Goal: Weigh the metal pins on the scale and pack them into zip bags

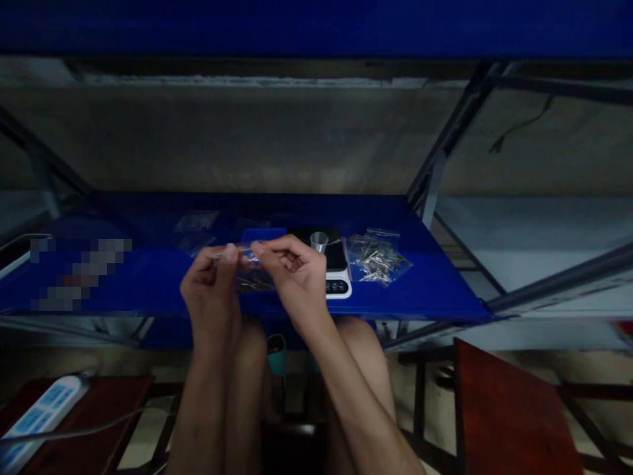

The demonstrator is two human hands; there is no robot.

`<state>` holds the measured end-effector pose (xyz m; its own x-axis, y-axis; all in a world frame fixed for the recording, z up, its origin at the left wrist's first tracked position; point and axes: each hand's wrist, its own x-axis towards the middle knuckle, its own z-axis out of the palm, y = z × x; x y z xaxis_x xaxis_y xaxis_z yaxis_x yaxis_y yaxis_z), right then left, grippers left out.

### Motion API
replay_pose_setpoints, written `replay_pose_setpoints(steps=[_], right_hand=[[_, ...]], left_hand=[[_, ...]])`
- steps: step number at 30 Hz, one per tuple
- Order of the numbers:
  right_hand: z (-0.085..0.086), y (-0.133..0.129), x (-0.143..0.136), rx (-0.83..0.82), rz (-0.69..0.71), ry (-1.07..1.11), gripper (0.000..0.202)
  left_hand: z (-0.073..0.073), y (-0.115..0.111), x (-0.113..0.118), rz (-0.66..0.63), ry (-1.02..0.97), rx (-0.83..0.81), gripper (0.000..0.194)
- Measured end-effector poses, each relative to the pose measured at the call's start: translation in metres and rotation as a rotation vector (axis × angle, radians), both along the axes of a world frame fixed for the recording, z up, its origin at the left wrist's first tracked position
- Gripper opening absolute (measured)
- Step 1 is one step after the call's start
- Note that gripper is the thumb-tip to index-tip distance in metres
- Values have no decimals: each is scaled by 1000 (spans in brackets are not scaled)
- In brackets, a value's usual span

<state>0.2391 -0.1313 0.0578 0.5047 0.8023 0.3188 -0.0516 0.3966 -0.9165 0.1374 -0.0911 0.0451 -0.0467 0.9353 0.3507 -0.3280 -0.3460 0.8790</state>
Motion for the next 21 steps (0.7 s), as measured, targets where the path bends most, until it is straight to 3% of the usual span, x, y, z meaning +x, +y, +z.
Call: replay_pose_setpoints(steps=[6,10,14,18,21], right_hand=[[-1,0,0,29,-59,-56,14],[-2,-1,-5,93,-151,-215,11],[-1,-3,-9,139,-159,-327,6],[1,-5,-9,151,-178,-400,10],[1,-4,-8,153,-190,-345,10]], left_hand=[[1,-3,5,-92,-125,-71,28],[0,0,-3,-14,15,0,32],[3,3,-11,18,179,100,27],[6,2,-10,34,192,171,26],[5,2,-4,84,139,98,22]])
